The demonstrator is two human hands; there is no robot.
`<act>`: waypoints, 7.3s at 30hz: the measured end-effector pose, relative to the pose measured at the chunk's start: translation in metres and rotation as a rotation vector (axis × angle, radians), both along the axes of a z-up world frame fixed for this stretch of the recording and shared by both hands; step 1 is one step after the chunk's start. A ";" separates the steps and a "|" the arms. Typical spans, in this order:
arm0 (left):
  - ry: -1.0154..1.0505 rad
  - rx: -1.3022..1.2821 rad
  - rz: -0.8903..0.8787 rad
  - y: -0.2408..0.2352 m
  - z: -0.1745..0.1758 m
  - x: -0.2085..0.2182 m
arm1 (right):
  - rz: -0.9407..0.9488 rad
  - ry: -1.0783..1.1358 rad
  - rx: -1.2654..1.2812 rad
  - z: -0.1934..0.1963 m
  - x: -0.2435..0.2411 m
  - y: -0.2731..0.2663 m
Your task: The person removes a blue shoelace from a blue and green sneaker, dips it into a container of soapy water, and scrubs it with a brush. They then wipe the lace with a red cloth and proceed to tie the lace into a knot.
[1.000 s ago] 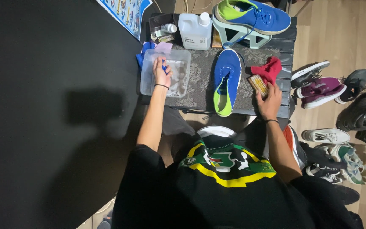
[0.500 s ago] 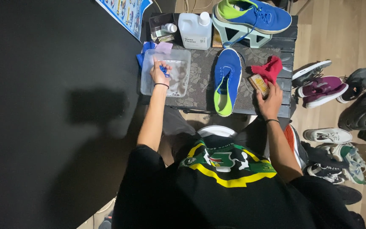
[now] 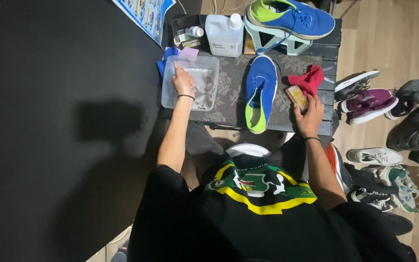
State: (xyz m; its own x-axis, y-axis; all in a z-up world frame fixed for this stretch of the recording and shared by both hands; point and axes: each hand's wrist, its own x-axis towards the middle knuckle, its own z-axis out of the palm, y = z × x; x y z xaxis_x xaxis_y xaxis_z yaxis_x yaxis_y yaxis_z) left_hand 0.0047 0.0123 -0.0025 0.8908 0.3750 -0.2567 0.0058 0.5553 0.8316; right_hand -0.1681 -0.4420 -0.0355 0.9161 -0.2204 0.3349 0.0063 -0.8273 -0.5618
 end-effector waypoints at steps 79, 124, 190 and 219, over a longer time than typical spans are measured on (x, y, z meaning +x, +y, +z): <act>-0.244 0.258 -0.090 -0.060 0.108 -0.181 | 0.645 0.603 1.154 0.172 0.182 0.325; -0.171 0.458 -0.479 -0.149 0.016 -0.175 | 0.591 0.236 0.650 0.155 0.003 0.171; -0.456 0.803 -0.763 -0.139 0.166 -0.150 | -0.019 0.274 -0.151 0.220 -0.035 0.066; -0.488 -0.220 -0.611 -0.132 0.142 -0.158 | -0.002 0.069 2.089 0.240 -0.019 0.088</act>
State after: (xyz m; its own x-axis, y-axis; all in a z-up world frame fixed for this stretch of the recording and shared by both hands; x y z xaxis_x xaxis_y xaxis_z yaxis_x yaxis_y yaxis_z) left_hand -0.1536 -0.1195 0.1394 0.9526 -0.2274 0.2020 0.0259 0.7223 0.6911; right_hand -0.1867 -0.3540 0.2048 0.9127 -0.1370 -0.3850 -0.0506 0.8970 -0.4391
